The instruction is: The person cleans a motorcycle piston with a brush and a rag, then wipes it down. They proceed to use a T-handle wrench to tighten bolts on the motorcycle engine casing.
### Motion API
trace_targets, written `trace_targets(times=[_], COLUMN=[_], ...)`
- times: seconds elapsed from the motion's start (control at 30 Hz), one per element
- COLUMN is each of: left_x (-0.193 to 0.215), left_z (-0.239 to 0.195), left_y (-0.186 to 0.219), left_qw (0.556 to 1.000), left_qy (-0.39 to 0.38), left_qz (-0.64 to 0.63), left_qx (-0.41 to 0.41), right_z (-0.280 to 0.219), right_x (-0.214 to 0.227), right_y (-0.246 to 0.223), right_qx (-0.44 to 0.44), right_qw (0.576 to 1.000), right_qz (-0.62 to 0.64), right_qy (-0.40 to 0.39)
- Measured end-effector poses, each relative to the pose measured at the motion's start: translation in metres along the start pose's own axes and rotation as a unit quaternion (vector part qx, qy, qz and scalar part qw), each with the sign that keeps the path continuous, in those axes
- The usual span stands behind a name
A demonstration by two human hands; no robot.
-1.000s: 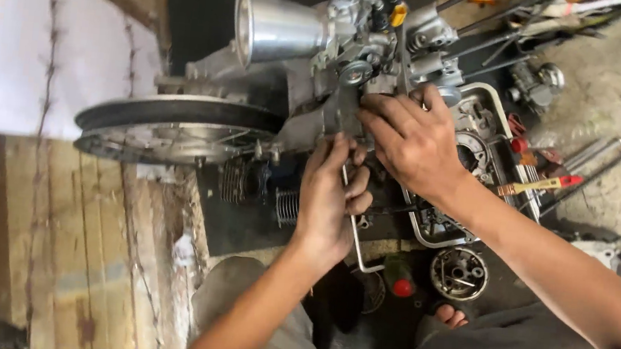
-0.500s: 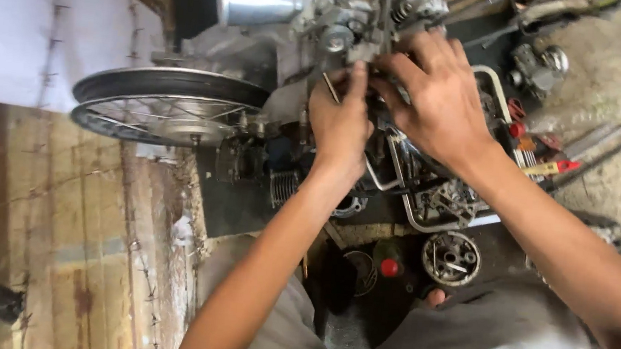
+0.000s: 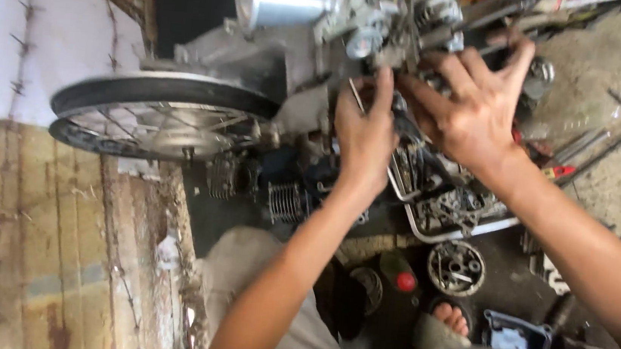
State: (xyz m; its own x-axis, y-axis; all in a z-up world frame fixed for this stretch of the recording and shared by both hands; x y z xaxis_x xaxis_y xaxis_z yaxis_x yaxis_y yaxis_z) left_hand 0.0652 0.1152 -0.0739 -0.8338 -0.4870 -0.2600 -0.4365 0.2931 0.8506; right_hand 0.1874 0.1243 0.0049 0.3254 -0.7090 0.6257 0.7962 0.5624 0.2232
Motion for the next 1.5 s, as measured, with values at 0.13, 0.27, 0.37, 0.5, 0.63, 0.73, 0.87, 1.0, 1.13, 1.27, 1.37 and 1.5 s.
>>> trace_targets(times=[0.13, 0.27, 0.37, 0.5, 0.63, 0.73, 0.87, 1.0, 1.13, 1.27, 1.37, 1.5], left_x=[-0.005, 0.002, -0.006, -0.007, -0.004, -0.002, -0.003, -0.004, -0.002, 0.002, -0.001, -0.004], left_z=[-0.003, 0.012, 0.017, 0.007, 0.004, 0.007, 0.02, 0.013, 0.01, 0.016, 0.02, 0.011], left_y=[0.008, -0.014, -0.016, -0.007, -0.002, -0.005, -0.02, -0.007, -0.005, -0.008, -0.015, -0.002], left_qw=[0.999, 0.996, 0.988, 0.989, 0.994, 0.993, 0.982, 0.983, 0.988, 0.993, 0.987, 0.986], left_qy=[-0.001, -0.006, -0.064, -0.064, -0.057, -0.057, -0.079, -0.09, -0.077, -0.062, -0.086, -0.09], left_qz=[-0.029, -0.088, -0.143, -0.132, -0.097, -0.1, -0.168, -0.155, -0.135, -0.102, -0.135, -0.139], left_qx=[0.035, 0.031, 0.013, 0.033, 0.004, 0.017, 0.038, 0.034, 0.005, 0.009, 0.032, 0.025], right_z=[-0.002, -0.004, -0.009, -0.016, -0.014, -0.019, -0.016, -0.013, -0.01, -0.009, -0.008, -0.011], right_x=[-0.006, -0.012, -0.011, -0.011, -0.006, -0.019, -0.019, -0.015, -0.007, -0.01, -0.009, -0.015], right_y=[-0.004, -0.007, -0.006, -0.002, -0.004, -0.002, -0.003, -0.004, -0.009, -0.01, -0.011, -0.008], right_qx=[-0.014, -0.024, -0.027, -0.028, -0.011, -0.03, -0.015, -0.02, -0.019, -0.009, 0.008, -0.005], right_qw=[1.0, 0.999, 0.995, 0.997, 0.997, 0.996, 0.998, 0.998, 0.998, 0.999, 1.0, 1.0], right_qz=[0.013, 0.047, 0.097, 0.065, 0.031, 0.02, 0.058, 0.054, 0.0, 0.004, 0.002, 0.021], right_qy=[0.015, 0.006, -0.006, 0.034, 0.07, 0.078, 0.017, 0.03, 0.052, 0.041, 0.026, 0.01])
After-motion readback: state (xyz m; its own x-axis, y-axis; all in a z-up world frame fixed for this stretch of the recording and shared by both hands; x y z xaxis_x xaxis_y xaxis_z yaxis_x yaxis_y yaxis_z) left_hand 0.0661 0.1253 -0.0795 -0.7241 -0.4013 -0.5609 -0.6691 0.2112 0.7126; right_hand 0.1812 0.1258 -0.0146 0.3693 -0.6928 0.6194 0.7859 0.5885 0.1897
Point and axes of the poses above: each hand's wrist, its own z-axis towards the middle knuckle, its own x-axis out of the back of the hand, y = z × x, the point moved 10 cm from there along z, towards the middle knuckle, and after that the axes turned 11 degrees about -z, right-handed, at the moved point
